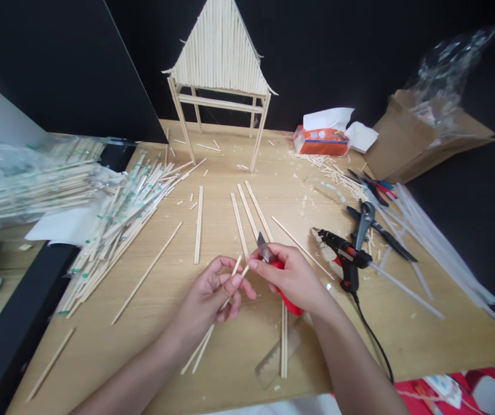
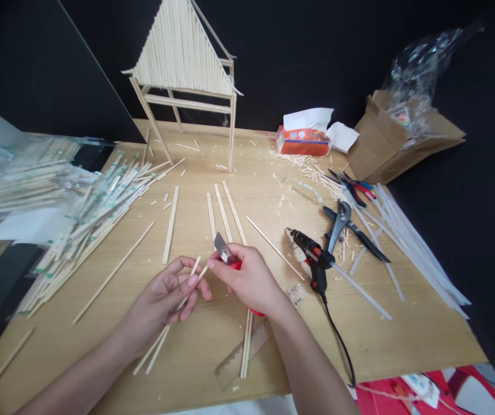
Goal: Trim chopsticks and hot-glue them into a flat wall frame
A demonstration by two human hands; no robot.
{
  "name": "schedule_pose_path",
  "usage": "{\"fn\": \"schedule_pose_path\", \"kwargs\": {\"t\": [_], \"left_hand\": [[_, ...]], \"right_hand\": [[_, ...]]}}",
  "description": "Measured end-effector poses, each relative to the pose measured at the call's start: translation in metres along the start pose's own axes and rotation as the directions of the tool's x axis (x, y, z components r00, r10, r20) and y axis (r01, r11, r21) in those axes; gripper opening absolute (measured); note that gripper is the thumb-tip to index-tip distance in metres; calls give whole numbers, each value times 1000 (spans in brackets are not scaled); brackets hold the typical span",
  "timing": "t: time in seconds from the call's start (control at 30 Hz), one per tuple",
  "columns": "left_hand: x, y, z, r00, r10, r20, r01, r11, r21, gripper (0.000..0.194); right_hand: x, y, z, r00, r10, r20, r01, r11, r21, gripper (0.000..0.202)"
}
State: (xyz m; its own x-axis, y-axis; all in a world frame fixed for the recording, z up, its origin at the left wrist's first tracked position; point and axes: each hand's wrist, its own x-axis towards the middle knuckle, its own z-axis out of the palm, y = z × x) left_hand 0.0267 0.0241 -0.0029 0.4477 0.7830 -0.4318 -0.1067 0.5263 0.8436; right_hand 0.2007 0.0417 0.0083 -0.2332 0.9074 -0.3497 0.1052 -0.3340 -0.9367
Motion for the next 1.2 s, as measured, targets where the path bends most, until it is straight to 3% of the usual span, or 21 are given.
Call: {"fn": "schedule_pose_path", "kwargs": {"t": [0.07, 0.13, 0.2, 0.27, 0.37, 0.57, 0.67, 0.77, 0.87, 1.0, 1.1, 1.2], "left_hand": [[1, -3, -2, 999, 22, -37, -21, 999, 25, 20], [3, -5, -7, 982, 133, -132, -120, 988, 101, 19], [5, -4, -15, 928, 284, -241, -240, 951, 195, 17], [5, 1, -23, 882, 361, -302, -304, 927, 220, 18], [6, 9, -32, 883, 338, -326, -326, 941, 92, 19], [10, 12, -39, 905, 259, -337, -316, 940, -126, 23], [14, 9, -42, 903, 258, -344, -320, 937, -138, 24], [14, 7, -44, 912, 245, -330, -305, 941, -143, 23], [11, 9, -42, 921, 254, -296, -296, 950, -104, 24], [1, 13, -34, 929, 257, -265, -260, 965, 24, 27], [-5, 13, -25, 919, 274, -283, -239, 959, 152, 31], [-8, 11, -17, 916, 306, -259, -245, 939, 242, 30]], "right_hand": [[3, 4, -3, 1000, 17, 18, -17, 1000, -25, 23], [7, 8, -5, 998, 48, 26, -46, 996, -82, 23], [15, 10, -4, 996, 77, 43, -65, 972, -226, 23], [24, 8, -1, 993, 95, 74, -51, 886, -460, 22], [42, -2, 11, 988, 122, 99, -18, 714, -700, 21], [76, -31, 38, 986, 159, 41, -48, 518, -854, 10], [80, -39, 43, 991, 135, 13, -50, 452, -891, 13], [72, -40, 34, 998, 67, -2, -31, 437, -899, 20], [55, -36, 16, 998, -51, -39, -8, 510, -860, 35], [24, -23, 3, 982, -160, -97, 80, 828, -555, 43], [3, -15, 10, 993, -107, 48, 117, 938, -327, 36], [-9, -11, 22, 978, -127, 168, 171, 943, -287, 32]]}}
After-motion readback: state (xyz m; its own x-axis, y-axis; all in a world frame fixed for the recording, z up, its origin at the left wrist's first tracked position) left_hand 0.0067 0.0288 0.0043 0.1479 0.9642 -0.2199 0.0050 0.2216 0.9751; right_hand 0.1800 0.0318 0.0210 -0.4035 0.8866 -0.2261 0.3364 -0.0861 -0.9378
